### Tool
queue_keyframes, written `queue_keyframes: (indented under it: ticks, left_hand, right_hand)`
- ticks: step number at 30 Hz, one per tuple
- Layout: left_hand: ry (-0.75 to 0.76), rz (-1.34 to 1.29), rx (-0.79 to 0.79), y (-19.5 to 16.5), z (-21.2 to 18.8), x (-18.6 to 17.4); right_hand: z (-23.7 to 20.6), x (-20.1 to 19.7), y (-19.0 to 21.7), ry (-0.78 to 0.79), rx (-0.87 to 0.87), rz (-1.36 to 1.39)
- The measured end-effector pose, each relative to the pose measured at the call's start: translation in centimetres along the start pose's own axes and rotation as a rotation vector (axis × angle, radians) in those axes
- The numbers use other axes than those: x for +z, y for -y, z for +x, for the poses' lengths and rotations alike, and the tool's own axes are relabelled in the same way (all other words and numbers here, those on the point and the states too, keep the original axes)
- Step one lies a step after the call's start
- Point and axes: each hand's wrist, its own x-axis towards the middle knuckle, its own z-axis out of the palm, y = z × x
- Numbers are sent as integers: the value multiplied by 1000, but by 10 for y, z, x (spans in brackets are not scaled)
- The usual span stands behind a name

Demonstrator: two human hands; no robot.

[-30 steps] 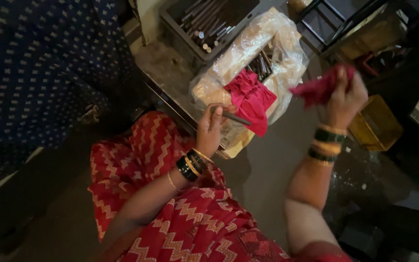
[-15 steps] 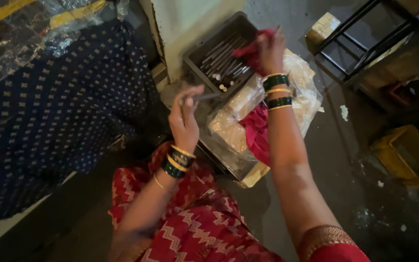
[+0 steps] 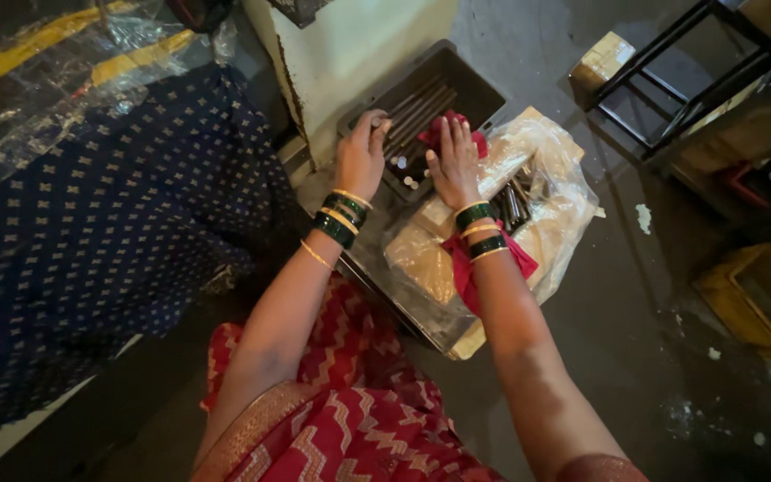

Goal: The person sits on the floor and wipes several metal rods with a red cloth. They pick up each rod, wipe it, and place it into a tray. The person also briefly operates a machine lever.

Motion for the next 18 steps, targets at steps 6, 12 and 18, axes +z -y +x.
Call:
queue_keyframes:
  ticks: [6, 12, 18]
  left_hand:
    - [159, 129, 45, 11, -8, 14]
    - [225, 290, 163, 2, -30, -2]
    - [150, 114, 76, -3, -91, -29]
  right_hand:
    - [-1, -5, 5, 39, 33, -42]
    - [7, -25, 10, 138, 105, 228]
    - [-40, -72, 17, -55, 98, 551]
